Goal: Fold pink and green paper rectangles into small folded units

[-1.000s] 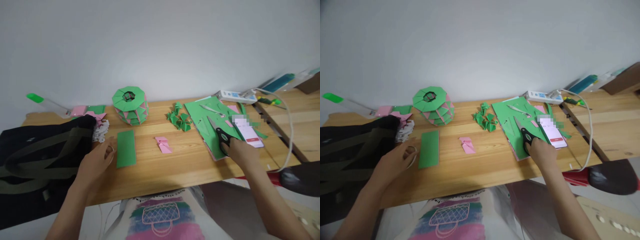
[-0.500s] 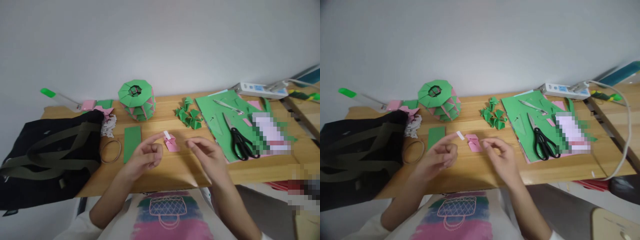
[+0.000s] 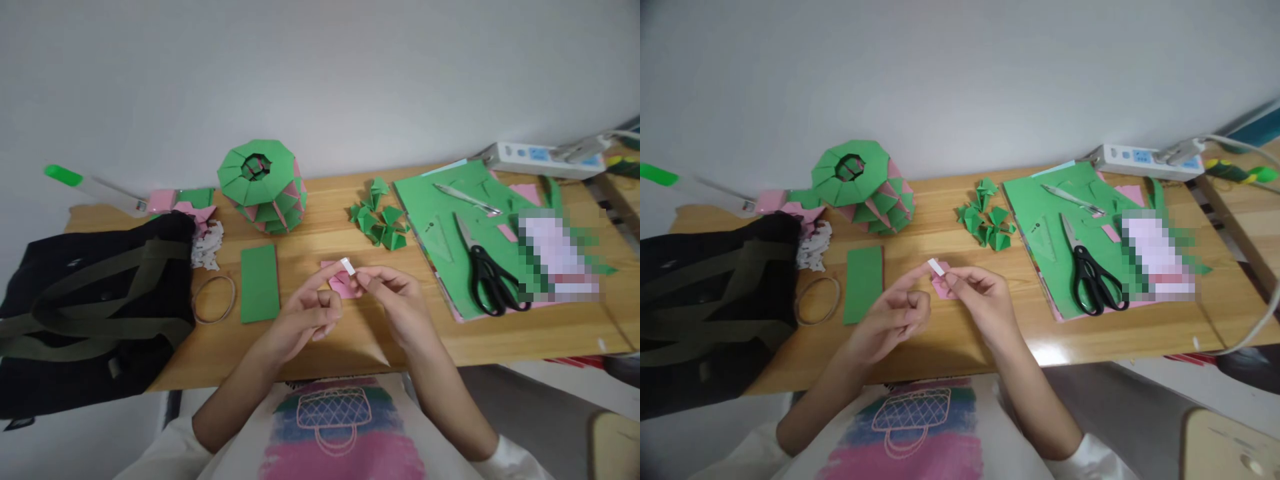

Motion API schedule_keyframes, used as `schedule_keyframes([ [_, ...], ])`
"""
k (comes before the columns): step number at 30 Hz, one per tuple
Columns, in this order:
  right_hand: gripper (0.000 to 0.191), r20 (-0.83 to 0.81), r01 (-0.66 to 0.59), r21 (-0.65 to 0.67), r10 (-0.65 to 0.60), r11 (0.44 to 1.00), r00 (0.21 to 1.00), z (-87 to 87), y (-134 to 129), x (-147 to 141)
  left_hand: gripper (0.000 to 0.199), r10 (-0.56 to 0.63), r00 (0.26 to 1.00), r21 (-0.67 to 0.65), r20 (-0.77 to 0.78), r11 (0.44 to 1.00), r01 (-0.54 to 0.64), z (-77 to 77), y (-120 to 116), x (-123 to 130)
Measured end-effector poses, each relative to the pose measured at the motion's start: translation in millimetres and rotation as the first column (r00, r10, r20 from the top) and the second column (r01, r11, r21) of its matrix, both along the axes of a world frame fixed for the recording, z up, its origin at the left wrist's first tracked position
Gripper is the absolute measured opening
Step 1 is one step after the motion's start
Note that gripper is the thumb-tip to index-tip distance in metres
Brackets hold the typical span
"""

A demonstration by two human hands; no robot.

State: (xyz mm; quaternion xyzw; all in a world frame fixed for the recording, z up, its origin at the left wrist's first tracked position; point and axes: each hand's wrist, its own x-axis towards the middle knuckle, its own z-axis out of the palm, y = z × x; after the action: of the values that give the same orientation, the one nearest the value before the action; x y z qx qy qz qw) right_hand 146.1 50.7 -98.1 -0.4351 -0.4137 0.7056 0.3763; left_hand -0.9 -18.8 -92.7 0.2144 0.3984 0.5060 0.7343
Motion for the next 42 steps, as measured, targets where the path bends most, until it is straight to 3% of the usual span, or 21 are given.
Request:
schedule_keyframes([
  [4, 0.013, 0.017, 0.028, -0.024, -0.027, 0.999, 0.999, -2.7, 0, -3, 0.075, -0.029, 1.000, -0.008, -0.007, 1.000, 0.029, -0.4, -1, 2],
  [7, 0.010, 0.019, 0.048, -0.018, -0.048, 0.999, 0.999, -5.0, 1, -1, 0.075, -0.048, 0.983, 0.019, -0.175, 0.998, 0.053, -2.3, -1, 2],
  [10, 0.007, 0.029, 0.039, -0.011, -0.039, 0.999, 0.999, -7.4, 2, 4, 0.068, 0.045, 0.834, 0.143, -0.550, 0.989, 0.041, -4.2, -2, 0],
  [12, 0.007, 0.023, 0.038, -0.012, -0.037, 0.999, 0.999, -8.1, 2, 6, 0.063, 0.103, 0.724, 0.205, -0.682, 0.977, 0.054, -3.7, -3, -1],
  [15, 0.008, 0.004, 0.045, -0.018, -0.044, 0.999, 0.999, -6.4, 2, 6, 0.062, 0.067, 0.746, 0.218, -0.662, 0.970, 0.107, -0.2, -6, -1],
  [19, 0.013, -0.054, -0.037, -0.015, 0.036, 0.999, 0.998, -2.9, -2, 3, 0.062, -0.012, 0.788, 0.240, -0.615, 0.950, 0.202, 2.7, -10, 4],
  [34, 0.017, -0.154, 0.023, -0.058, -0.032, 0.998, 0.988, 3.6, -21, 12, 0.068, 0.056, 0.700, 0.331, -0.711, 0.906, 0.264, 4.7, -29, 13],
  [39, 0.018, -0.140, 0.032, -0.034, -0.036, 0.999, 0.990, 5.5, -29, 13, 0.067, 0.042, 0.635, 0.302, -0.771, 0.903, 0.306, 7.2, -38, 14],
  [42, 0.021, -0.140, 0.009, -0.005, -0.010, 1.000, 0.990, 7.5, -34, 13, 0.062, 0.106, 0.504, 0.302, -0.857, 0.897, 0.324, 8.3, -43, 12],
])
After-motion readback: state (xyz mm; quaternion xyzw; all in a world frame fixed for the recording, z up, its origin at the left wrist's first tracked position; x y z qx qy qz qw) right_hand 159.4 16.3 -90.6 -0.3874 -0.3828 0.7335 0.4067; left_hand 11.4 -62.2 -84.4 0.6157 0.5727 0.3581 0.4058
